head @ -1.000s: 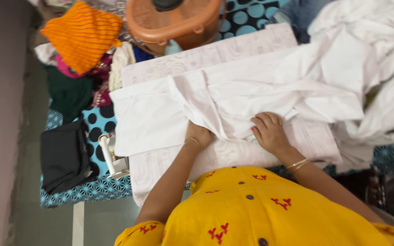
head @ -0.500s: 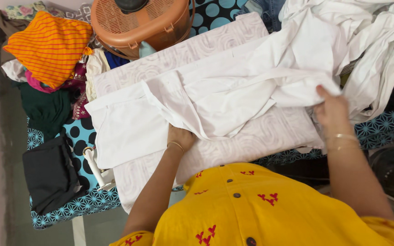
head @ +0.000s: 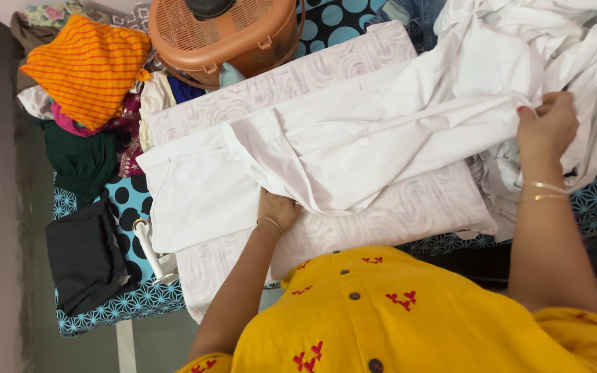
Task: The person folds a white button-down shirt on a flat surface, smoothing the fabric with their hands and neatly overlapping the sleeves and body of the garment.
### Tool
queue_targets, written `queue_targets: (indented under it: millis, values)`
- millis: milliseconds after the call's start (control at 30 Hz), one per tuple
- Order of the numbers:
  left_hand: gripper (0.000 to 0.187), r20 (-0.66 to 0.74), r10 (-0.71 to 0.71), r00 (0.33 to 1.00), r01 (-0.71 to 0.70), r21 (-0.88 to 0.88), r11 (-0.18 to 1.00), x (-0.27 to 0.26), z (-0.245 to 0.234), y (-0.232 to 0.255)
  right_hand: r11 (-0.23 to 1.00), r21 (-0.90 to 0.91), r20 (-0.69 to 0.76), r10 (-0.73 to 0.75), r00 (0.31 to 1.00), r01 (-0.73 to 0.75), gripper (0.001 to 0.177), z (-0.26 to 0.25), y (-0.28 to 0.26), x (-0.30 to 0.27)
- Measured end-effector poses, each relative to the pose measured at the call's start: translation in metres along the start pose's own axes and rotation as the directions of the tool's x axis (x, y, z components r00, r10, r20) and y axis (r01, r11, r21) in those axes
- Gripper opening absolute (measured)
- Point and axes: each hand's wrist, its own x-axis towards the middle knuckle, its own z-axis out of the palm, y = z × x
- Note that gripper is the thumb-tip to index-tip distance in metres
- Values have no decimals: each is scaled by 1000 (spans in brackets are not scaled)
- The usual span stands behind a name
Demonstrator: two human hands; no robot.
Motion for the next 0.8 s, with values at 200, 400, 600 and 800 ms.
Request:
queue_targets:
  millis: [200, 400, 600, 800]
  values:
    - [34, -111, 33, 993, -79, -444, 892, 6, -6, -11, 913, 213, 211, -390, 896, 347, 11, -7, -74, -60]
    - [35, -102, 49, 994, -94, -506, 858, 108, -98, -16, 839, 426, 534, -535, 654, 338, 21, 19, -104, -85]
    - [45, -464, 158, 872, -426, -559, 711, 188, -181, 22, 688, 338, 397, -723, 566, 642, 23, 67, -127, -46]
    - [62, -482, 181, 857, -402, -408, 820, 192, -189, 33, 762, 185, 511, -614, 601, 621, 56, 107, -110, -37]
